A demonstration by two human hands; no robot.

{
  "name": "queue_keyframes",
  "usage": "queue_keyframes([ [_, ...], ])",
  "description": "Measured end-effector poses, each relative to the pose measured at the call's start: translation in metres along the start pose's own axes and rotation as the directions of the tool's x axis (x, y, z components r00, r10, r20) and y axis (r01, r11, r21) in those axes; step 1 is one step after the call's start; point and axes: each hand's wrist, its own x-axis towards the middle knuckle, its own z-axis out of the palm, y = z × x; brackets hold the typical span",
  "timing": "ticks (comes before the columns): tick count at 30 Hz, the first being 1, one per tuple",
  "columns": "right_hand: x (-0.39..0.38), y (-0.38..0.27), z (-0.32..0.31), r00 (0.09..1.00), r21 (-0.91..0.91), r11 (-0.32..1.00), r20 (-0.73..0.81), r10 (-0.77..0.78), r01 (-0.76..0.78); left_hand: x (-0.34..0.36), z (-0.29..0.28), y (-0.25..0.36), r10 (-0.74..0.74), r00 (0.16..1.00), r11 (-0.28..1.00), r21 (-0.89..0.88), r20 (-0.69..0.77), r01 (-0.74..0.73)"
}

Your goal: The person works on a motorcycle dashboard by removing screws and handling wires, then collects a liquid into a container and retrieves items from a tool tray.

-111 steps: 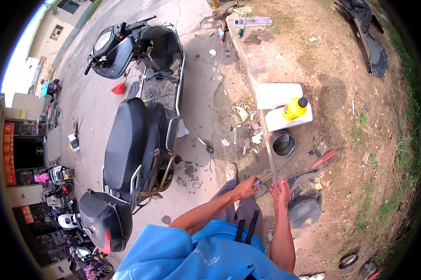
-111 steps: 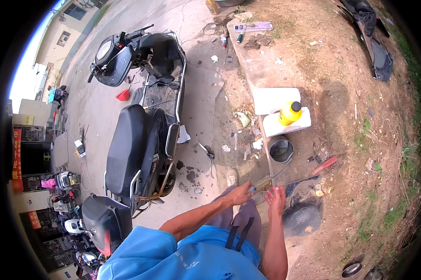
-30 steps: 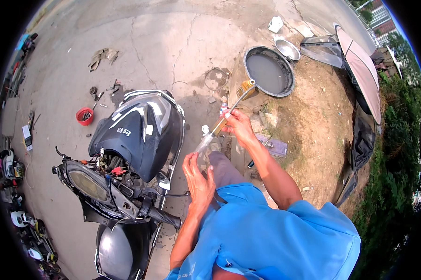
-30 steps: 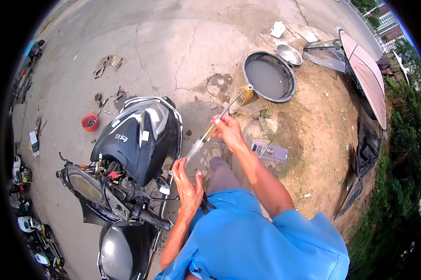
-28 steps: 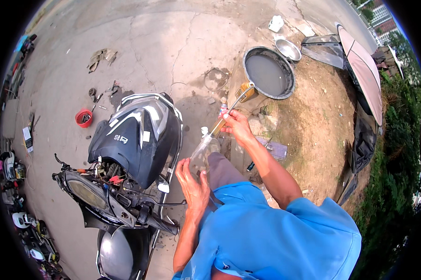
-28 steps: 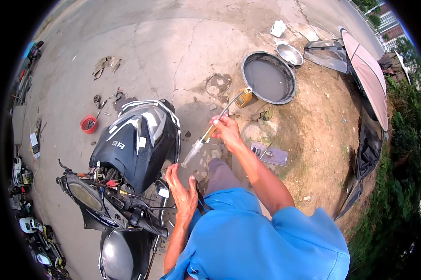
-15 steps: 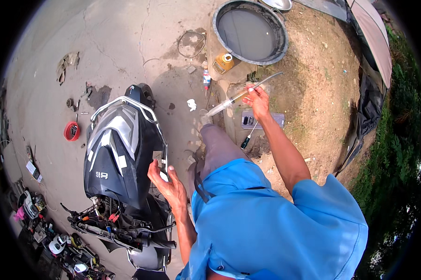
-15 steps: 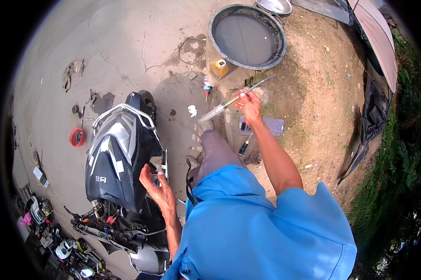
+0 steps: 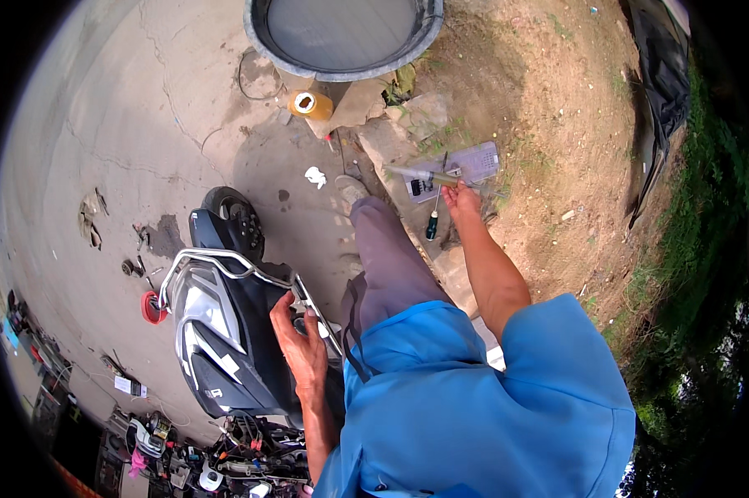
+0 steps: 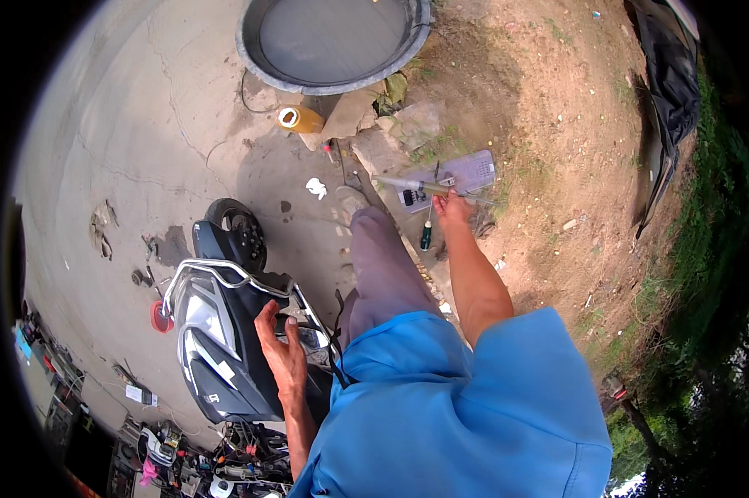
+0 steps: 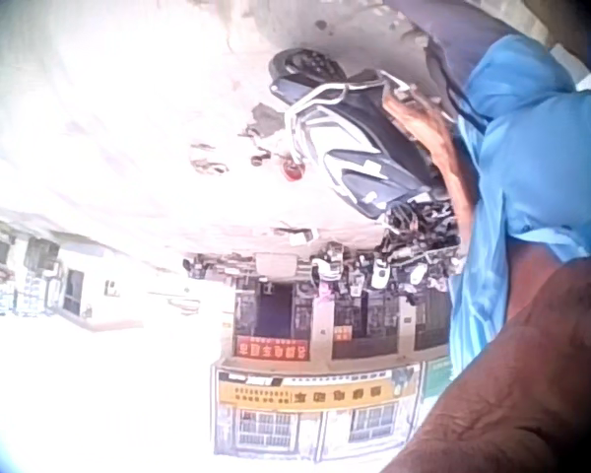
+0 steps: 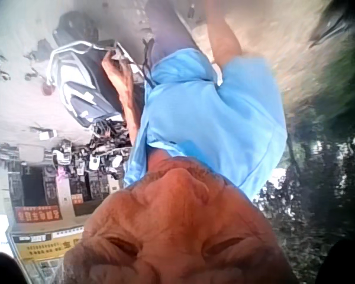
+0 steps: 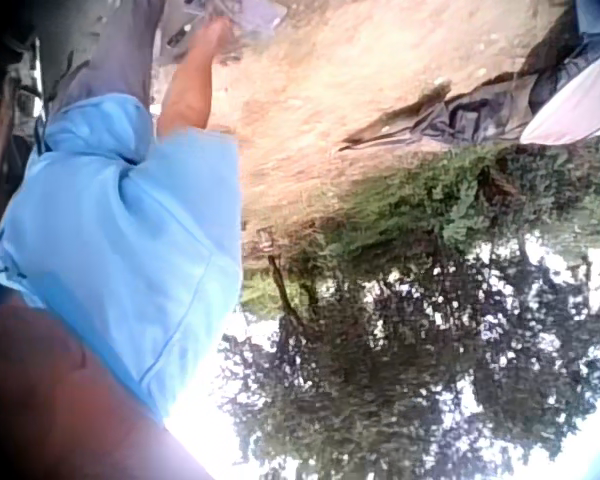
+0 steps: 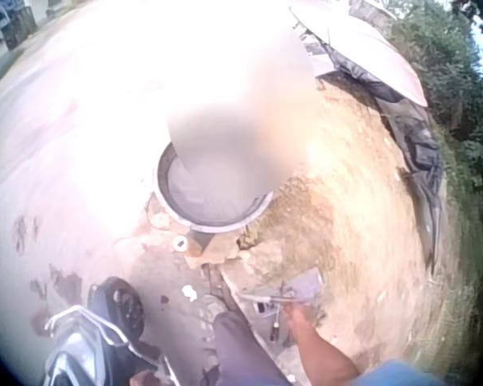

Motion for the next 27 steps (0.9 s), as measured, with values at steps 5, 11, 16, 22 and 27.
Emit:
queue_keyframes([
  [5,0.007,0.025,0.011,0.994,0.116,0.988,-0.033,0.105,-0.101,0.014,0.003,0.009,-0.009,0.992,0.997,0.075,0.126,-0.001],
  [11,0.014,0.026,0.013,0.990,0.052,0.991,-0.063,0.124,-0.121,0.026,0.001,0.006,0.005,0.989,0.996,0.086,0.146,-0.018],
  [16,0.022,0.025,0.008,0.988,-0.004,0.991,-0.081,0.132,-0.133,0.030,0.000,0.000,-0.014,0.988,0.996,0.094,0.153,0.000],
  [22,0.019,0.022,0.002,0.989,-0.070,0.991,-0.098,0.109,-0.116,0.028,0.001,-0.002,-0.099,0.981,0.991,0.104,0.165,0.082],
  [27,0.020,0.020,-0.009,0.992,-0.173,0.977,-0.030,0.123,-0.126,0.026,0.001,-0.009,-0.078,0.984,0.992,0.106,0.161,0.062],
])
